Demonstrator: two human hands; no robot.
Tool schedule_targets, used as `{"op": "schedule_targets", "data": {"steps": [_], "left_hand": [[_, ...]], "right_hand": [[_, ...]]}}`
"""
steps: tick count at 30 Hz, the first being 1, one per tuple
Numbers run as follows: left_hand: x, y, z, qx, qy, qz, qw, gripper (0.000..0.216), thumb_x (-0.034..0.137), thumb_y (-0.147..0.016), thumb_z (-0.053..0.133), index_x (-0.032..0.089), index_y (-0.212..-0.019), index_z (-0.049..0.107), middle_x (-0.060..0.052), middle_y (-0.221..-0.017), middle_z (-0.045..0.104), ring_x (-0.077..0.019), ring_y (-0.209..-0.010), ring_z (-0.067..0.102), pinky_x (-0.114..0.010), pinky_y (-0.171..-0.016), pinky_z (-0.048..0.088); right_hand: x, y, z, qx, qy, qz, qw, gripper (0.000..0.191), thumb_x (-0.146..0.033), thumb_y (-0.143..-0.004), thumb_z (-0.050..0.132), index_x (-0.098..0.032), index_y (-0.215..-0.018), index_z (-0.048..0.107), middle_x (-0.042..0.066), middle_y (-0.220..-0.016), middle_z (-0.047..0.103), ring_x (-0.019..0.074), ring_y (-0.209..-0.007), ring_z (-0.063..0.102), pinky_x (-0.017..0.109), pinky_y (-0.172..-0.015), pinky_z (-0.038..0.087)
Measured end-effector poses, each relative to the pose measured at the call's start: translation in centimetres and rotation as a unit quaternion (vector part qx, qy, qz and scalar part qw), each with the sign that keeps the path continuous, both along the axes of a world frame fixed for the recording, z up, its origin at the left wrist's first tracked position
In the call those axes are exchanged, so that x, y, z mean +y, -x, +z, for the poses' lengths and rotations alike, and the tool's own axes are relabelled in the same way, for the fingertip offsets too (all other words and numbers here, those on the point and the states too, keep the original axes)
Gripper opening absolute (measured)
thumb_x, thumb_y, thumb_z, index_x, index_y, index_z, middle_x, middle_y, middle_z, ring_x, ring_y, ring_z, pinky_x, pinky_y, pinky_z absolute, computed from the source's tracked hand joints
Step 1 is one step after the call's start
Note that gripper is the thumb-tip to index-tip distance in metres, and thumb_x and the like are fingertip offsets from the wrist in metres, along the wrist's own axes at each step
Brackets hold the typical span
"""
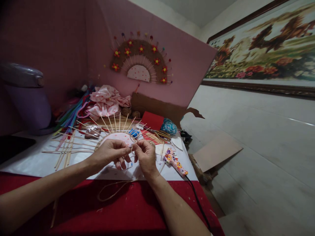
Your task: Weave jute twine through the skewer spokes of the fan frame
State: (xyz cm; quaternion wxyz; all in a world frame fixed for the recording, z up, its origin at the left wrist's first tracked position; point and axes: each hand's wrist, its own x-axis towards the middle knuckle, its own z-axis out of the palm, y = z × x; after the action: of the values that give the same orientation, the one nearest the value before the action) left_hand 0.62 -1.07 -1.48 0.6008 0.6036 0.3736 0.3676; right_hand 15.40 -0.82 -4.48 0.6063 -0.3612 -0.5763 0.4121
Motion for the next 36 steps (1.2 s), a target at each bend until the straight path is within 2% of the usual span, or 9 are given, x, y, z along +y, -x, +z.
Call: {"op": "schedule_targets", "data": {"steps": [8, 16, 24, 31, 36], "left_hand": [[-0.2, 0.04, 0.27, 0.004, 0.011, -0.009, 1.0, 0.024, 0.034, -0.073, 0.06, 0.013, -0.064, 0.053, -0.005, -0.056, 0.067, -0.0125, -0.039, 0.061, -0.02, -0.037, 0.045], [0.14, 0.08, 0.04, -0.001, 0.007, -0.025, 1.0, 0.032, 0.042, -0.074, 0.061, 0.012, -0.066, 0.054, -0.005, -0.056, 0.067, -0.0138, -0.042, 0.062, -0.021, -0.04, 0.047], [-0.08, 0.09, 0.16, -0.005, 0.004, -0.033, 0.999, 0.028, 0.039, -0.077, 0.058, 0.012, -0.067, 0.055, -0.005, -0.058, 0.067, -0.013, -0.044, 0.063, -0.02, -0.041, 0.047], [0.01, -0.07, 0.23, 0.006, -0.003, -0.026, 1.0, 0.024, 0.032, -0.077, 0.056, 0.013, -0.064, 0.052, -0.004, -0.053, 0.064, -0.0122, -0.04, 0.06, -0.019, -0.039, 0.045], [0.13, -0.1, -0.03, -0.009, -0.004, -0.031, 0.999, 0.025, 0.035, -0.079, 0.055, 0.012, -0.068, 0.054, -0.004, -0.057, 0.065, -0.0127, -0.043, 0.062, -0.02, -0.041, 0.047]], "right_hand": [[-0.11, 0.04, -0.02, -0.01, -0.003, 0.0, 1.0, 0.023, -0.035, -0.075, 0.067, -0.018, -0.066, 0.054, -0.006, -0.057, 0.05, 0.005, -0.04, 0.042, 0.017, -0.036, 0.036], [-0.04, 0.0, -0.1, -0.013, -0.006, -0.003, 1.0, 0.023, -0.036, -0.076, 0.066, -0.018, -0.068, 0.053, -0.006, -0.059, 0.049, 0.0045, -0.04, 0.043, 0.017, -0.035, 0.036], [-0.08, 0.06, -0.02, -0.014, -0.006, -0.008, 1.0, 0.025, -0.037, -0.074, 0.067, -0.018, -0.067, 0.052, -0.007, -0.058, 0.048, 0.0045, -0.04, 0.043, 0.017, -0.036, 0.036], [0.04, 0.01, -0.24, -0.024, -0.013, -0.012, 1.0, 0.027, -0.039, -0.075, 0.066, -0.017, -0.067, 0.053, -0.006, -0.059, 0.05, 0.0045, -0.04, 0.043, 0.017, -0.035, 0.035], [0.08, -0.07, -0.17, -0.02, -0.011, -0.014, 1.0, 0.027, -0.039, -0.076, 0.065, -0.017, -0.067, 0.052, -0.006, -0.059, 0.05, 0.0048, -0.04, 0.043, 0.017, -0.035, 0.036]]}}
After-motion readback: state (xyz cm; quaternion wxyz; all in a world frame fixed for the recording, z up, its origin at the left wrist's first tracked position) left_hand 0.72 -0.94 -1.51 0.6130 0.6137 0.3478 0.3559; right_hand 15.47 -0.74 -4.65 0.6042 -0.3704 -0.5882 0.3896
